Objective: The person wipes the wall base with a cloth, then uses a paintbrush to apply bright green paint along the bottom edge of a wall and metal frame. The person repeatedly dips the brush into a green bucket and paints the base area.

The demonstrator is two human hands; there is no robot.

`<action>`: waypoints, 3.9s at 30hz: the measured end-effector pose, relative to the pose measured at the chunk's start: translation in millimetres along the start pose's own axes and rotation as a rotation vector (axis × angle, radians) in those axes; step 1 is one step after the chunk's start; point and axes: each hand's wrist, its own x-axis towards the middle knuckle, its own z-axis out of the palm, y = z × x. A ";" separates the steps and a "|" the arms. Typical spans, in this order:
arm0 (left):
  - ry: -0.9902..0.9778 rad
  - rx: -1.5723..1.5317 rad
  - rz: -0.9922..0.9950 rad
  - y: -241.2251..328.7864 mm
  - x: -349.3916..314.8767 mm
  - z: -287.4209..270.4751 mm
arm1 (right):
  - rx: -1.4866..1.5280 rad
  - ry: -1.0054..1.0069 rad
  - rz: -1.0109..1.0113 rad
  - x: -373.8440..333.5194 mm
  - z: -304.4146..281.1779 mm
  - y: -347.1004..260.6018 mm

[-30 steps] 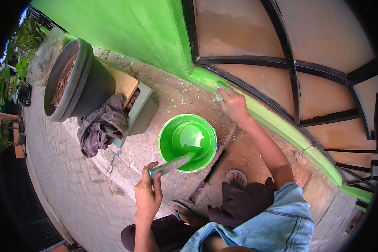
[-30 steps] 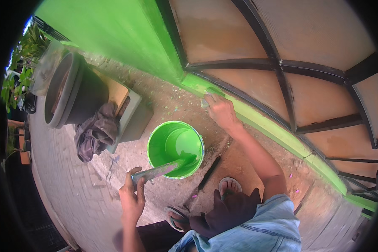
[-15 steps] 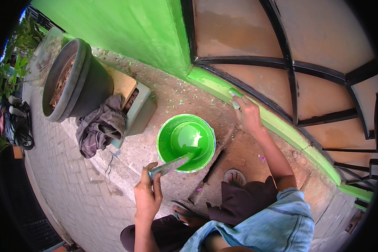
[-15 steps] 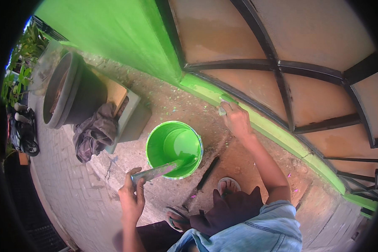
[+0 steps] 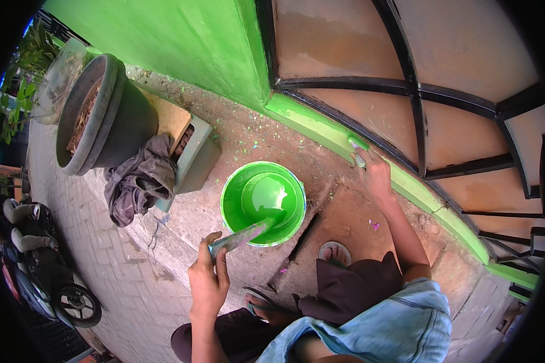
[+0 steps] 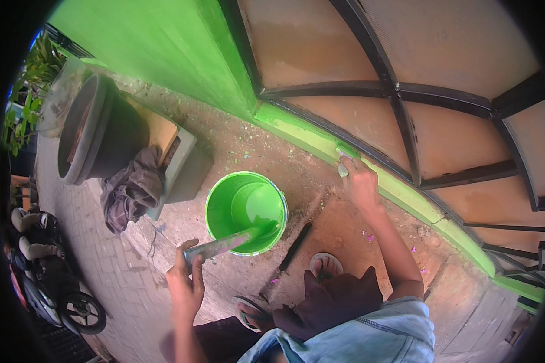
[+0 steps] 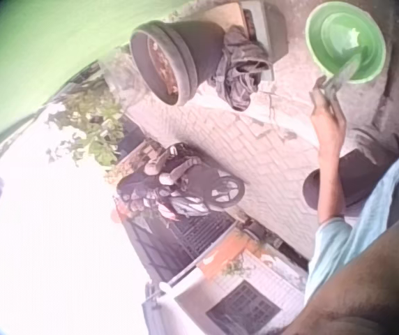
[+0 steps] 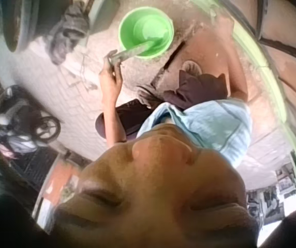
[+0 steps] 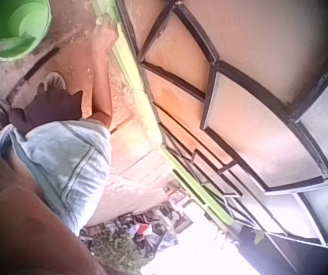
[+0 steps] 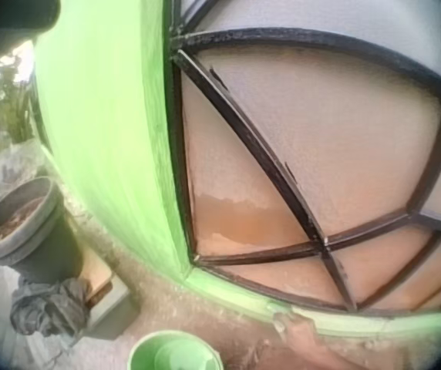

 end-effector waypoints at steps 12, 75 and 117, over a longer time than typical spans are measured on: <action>-0.041 0.020 -0.049 7.8 0.7 -1.6 | 0.117 0.022 -0.137 30.4 26.6 -21.7; 0.015 -0.014 0.032 -2.6 3.9 3.1 | 0.521 0.079 -0.115 62.1 48.1 -43.1; -0.004 0.010 -0.015 1.4 8.8 0.9 | 0.506 0.293 -0.167 96.5 102.8 -93.7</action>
